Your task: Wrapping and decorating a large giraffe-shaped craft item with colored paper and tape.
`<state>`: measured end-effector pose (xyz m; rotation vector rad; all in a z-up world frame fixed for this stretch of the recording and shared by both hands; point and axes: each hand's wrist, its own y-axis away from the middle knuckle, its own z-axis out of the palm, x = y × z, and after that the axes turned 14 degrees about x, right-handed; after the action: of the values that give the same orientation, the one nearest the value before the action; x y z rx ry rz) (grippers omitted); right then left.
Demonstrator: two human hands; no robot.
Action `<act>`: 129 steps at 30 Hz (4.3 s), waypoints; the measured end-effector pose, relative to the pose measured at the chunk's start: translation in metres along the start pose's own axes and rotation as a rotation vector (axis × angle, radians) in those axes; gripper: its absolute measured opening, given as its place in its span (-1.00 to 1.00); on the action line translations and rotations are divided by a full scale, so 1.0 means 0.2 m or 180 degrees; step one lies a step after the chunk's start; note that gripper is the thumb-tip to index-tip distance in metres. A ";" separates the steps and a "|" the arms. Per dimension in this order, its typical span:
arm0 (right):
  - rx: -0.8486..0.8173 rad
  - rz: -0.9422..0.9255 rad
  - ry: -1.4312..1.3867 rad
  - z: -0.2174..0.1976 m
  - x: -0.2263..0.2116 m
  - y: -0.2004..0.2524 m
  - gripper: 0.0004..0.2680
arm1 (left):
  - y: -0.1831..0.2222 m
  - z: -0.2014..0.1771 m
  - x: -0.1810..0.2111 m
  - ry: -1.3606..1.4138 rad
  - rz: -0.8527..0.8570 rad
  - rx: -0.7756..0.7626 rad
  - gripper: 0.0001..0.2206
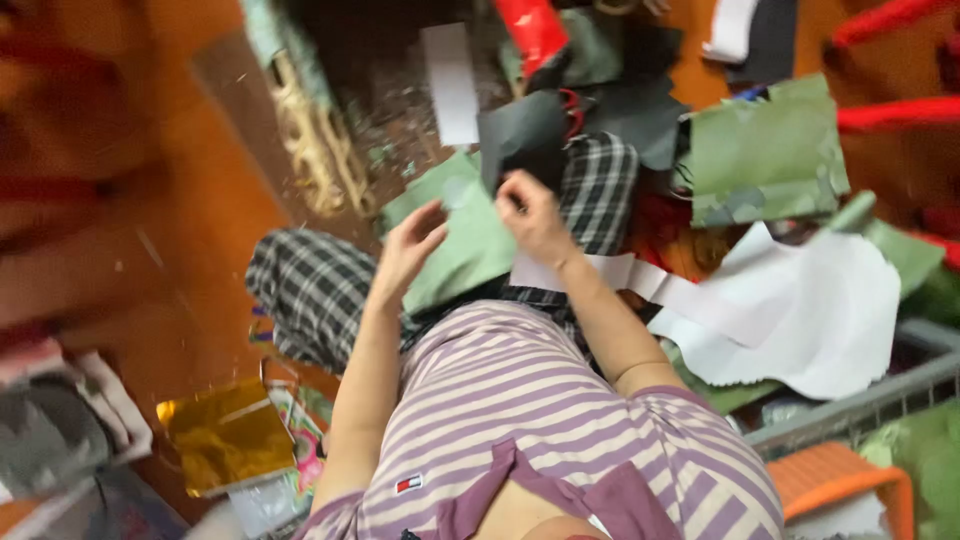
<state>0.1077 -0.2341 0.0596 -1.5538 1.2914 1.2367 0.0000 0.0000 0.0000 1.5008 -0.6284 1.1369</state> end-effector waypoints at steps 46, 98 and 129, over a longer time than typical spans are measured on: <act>-0.0734 0.2350 -0.2336 0.73 0.06 0.01 -0.70 | -0.03 -0.56 -0.22 0.3900 -0.1341 0.0457 -0.57; -0.1232 -0.0144 -0.0230 1.04 -0.08 -0.23 -0.86 | -0.01 -0.27 0.09 0.1122 0.0649 0.2823 -0.11; -0.1507 0.0625 -0.0468 0.98 -0.04 -0.40 -0.95 | -0.19 -0.38 0.10 0.1313 0.0258 0.1477 -0.07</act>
<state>0.1458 -0.0296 0.0171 -1.6399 1.1268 1.8489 0.0162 0.0852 -0.0030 1.5591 -0.1438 1.6795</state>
